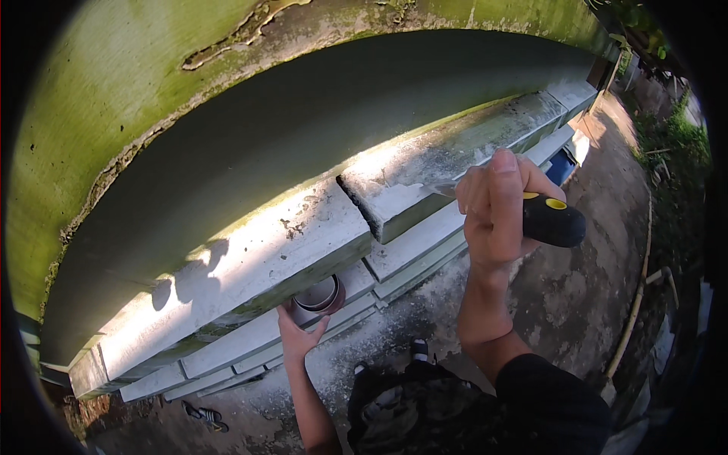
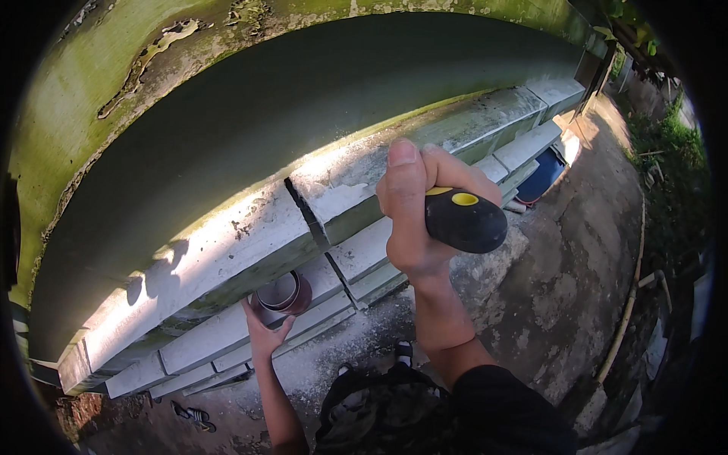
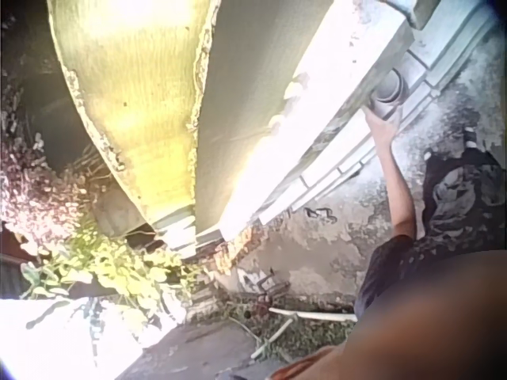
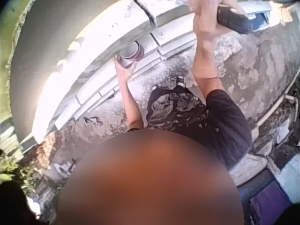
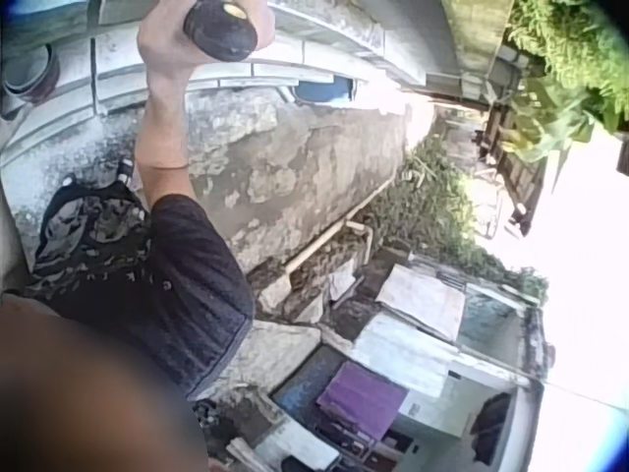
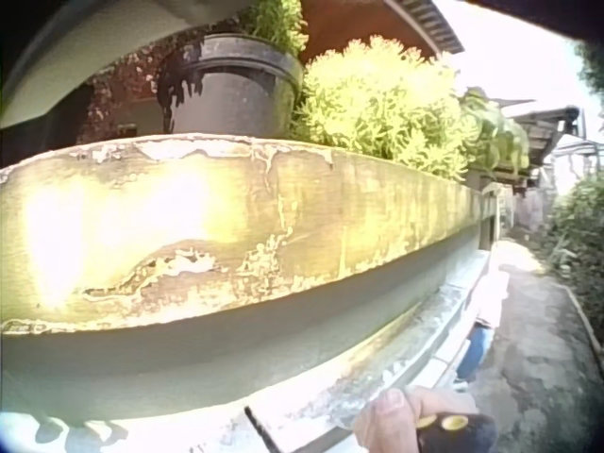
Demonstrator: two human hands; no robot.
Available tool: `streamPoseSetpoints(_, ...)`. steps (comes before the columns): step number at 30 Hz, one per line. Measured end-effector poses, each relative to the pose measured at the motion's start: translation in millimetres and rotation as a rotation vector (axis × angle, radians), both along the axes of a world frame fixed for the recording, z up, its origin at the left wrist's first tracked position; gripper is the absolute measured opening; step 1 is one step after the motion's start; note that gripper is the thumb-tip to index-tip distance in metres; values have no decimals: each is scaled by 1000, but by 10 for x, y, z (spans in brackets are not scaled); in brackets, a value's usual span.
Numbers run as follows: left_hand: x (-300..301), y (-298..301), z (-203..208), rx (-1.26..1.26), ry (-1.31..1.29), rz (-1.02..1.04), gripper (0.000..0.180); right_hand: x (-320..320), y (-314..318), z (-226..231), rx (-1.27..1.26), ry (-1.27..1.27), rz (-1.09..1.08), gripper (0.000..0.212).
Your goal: Scraping a crack in an outdoor wall and applying white filler or putty with a scraper.
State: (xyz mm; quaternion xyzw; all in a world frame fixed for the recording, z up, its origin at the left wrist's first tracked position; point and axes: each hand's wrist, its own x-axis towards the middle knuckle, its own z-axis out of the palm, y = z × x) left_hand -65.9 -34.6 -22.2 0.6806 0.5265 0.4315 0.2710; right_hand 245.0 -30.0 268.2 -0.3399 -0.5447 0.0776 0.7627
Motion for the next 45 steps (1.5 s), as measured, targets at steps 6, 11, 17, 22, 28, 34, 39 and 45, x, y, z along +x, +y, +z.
streamPoseSetpoints(6,-20,-35,21,-22,17,7,128,-6,102,-59,41,-2,-38,43)
streamPoseSetpoints(11,-50,-42,-50,-9,25,-8,129,-8,15,-96,73,80,-16,43)
streamPoseSetpoints(17,-4,-9,2,-35,3,-5,127,17,-74,35,164,30,15,39)
streamPoseSetpoints(22,26,3,14,77,-11,42,104,-10,-40,54,117,182,37,42)
streamPoseSetpoints(28,-34,-20,20,-9,-20,-28,127,94,99,-97,76,-153,-140,39)
streamPoseSetpoints(34,-37,1,50,-43,-31,-26,126,54,217,-112,56,-218,-222,40)
streamPoseSetpoints(39,-53,-24,-13,-42,0,-4,125,59,103,-112,113,-71,-148,42)
streamPoseSetpoints(45,-22,18,-34,-44,8,5,126,34,-208,3,136,95,74,44)
